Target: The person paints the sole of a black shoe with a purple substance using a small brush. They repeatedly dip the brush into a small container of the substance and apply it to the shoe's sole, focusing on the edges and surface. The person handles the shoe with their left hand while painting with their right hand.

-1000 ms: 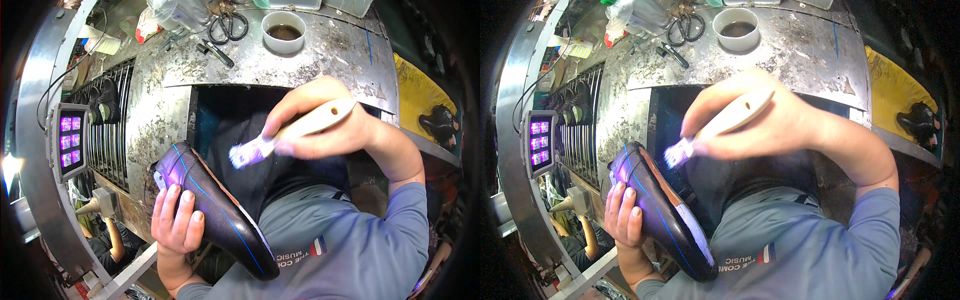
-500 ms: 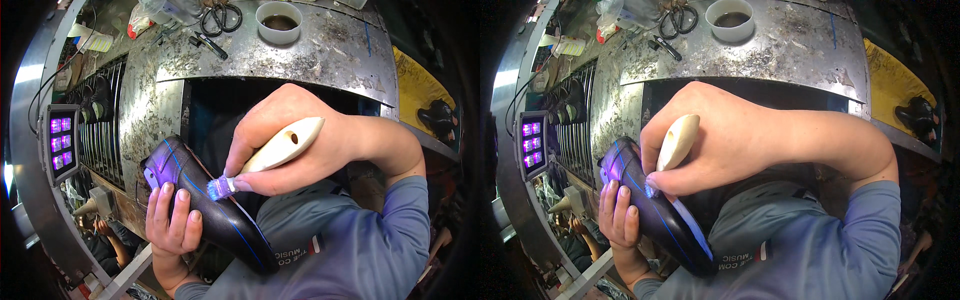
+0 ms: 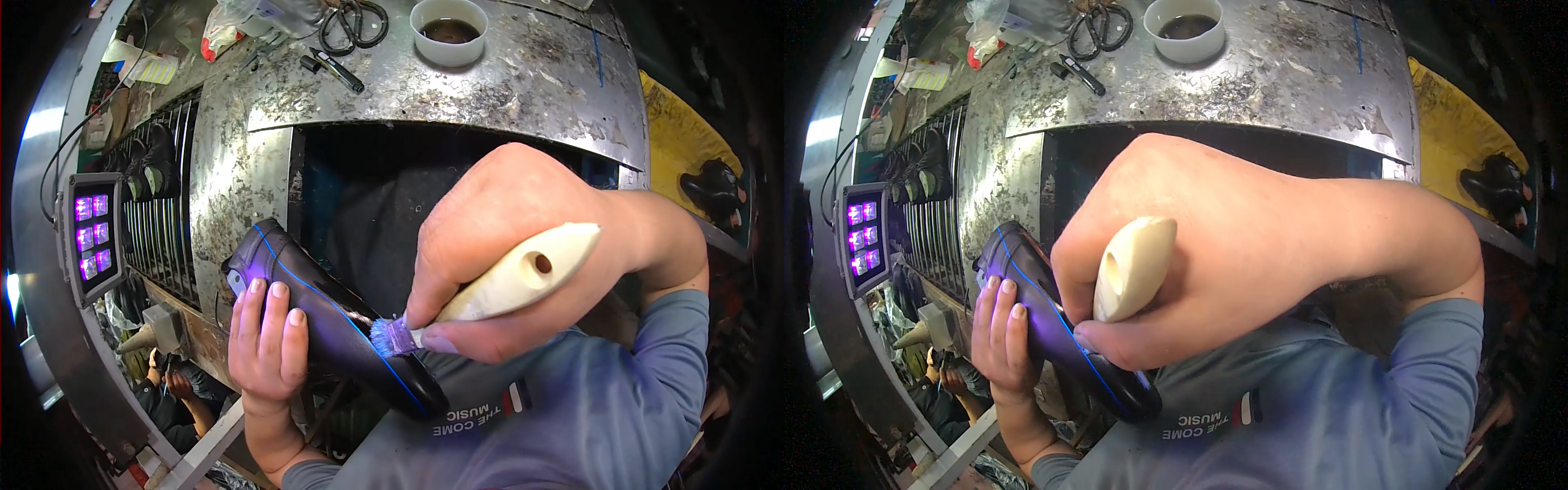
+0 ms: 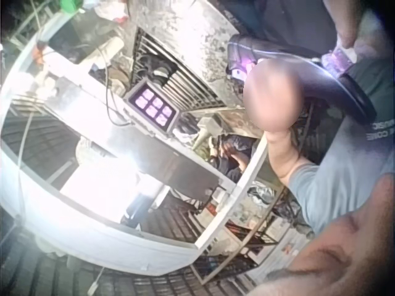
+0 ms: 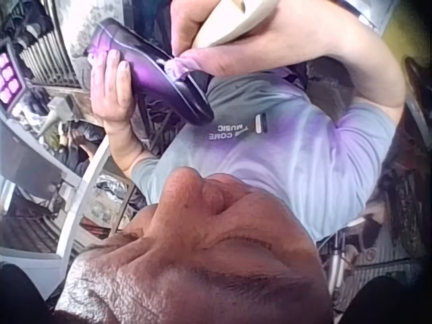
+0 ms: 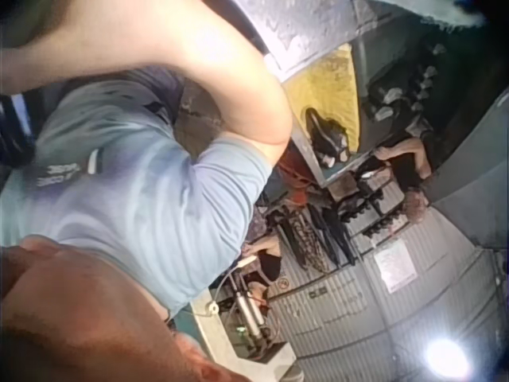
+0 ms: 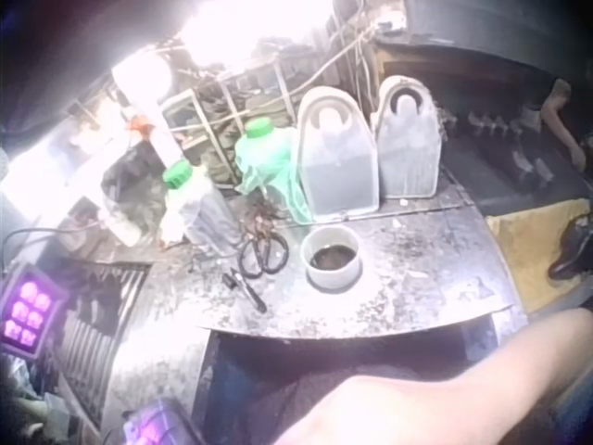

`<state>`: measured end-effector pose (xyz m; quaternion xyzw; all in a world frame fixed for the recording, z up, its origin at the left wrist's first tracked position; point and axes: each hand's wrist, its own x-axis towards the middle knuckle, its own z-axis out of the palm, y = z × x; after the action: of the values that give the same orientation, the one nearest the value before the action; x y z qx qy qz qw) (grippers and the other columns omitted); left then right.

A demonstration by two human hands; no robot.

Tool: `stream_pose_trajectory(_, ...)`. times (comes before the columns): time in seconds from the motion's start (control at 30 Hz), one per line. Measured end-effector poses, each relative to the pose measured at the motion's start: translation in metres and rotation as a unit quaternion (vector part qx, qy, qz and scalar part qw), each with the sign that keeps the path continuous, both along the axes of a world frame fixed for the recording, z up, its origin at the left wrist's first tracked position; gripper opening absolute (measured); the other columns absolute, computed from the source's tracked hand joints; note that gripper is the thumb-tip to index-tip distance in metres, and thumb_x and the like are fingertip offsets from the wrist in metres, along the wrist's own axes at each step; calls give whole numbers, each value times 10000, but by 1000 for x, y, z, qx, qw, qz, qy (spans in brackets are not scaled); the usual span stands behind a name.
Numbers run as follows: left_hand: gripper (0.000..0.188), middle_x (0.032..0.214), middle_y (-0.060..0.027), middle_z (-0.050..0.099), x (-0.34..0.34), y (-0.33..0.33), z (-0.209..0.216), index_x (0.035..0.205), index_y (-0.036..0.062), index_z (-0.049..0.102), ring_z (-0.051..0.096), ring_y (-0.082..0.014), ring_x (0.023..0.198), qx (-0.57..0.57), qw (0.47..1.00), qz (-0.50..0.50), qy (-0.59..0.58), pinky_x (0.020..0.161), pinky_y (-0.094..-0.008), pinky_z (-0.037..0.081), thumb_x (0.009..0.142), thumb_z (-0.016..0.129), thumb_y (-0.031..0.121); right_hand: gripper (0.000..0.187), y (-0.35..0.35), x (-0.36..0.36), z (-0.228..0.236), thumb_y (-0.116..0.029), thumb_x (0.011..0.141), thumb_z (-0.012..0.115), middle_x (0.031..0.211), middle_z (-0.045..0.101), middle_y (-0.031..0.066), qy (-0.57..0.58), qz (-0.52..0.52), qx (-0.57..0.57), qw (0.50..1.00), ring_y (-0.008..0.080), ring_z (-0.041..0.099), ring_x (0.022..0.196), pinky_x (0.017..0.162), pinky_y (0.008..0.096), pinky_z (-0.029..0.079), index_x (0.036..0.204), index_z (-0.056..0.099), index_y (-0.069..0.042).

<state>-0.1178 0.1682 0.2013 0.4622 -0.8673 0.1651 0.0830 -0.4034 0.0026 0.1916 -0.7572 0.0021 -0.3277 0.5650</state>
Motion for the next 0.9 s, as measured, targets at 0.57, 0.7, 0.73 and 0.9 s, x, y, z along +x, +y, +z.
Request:
stream_pose_trajectory(0.57,593,1259,-266,668,8,-2,-11,1323,-13,548,682,-441,1131,76,989,108,69,952,-485,573,833,810,194,102,3,-9,13,-36,749,806,725,699,69,-63,-61,-69,994,217,704,612,529,301,558,833,748,-39)
stream_pose_trajectory(0.7,553,1223,-243,681,5,-2,-18,1308,-33,570,688,-431,1102,95,978,134,125,931,-463,580,903,736,305,104,4,-4,21,-30,741,808,731,705,69,-84,-113,-108,984,207,705,611,514,299,556,829,752,-34)
stream_pose_trajectory(0.73,585,1218,-237,683,4,0,-20,1307,-30,572,693,-424,1090,99,974,146,139,924,-455,581,867,774,298,104,3,-4,23,-29,741,808,733,706,71,-86,-119,-122,982,207,705,610,511,300,556,830,753,-32)
stream_pose_trajectory(0.9,739,1169,-184,711,-4,5,-26,1296,10,591,723,-368,1015,137,946,214,200,874,-419,590,674,925,230,101,0,-1,27,-16,743,803,741,710,88,-124,-148,-127,973,209,699,600,495,307,555,834,759,-18)
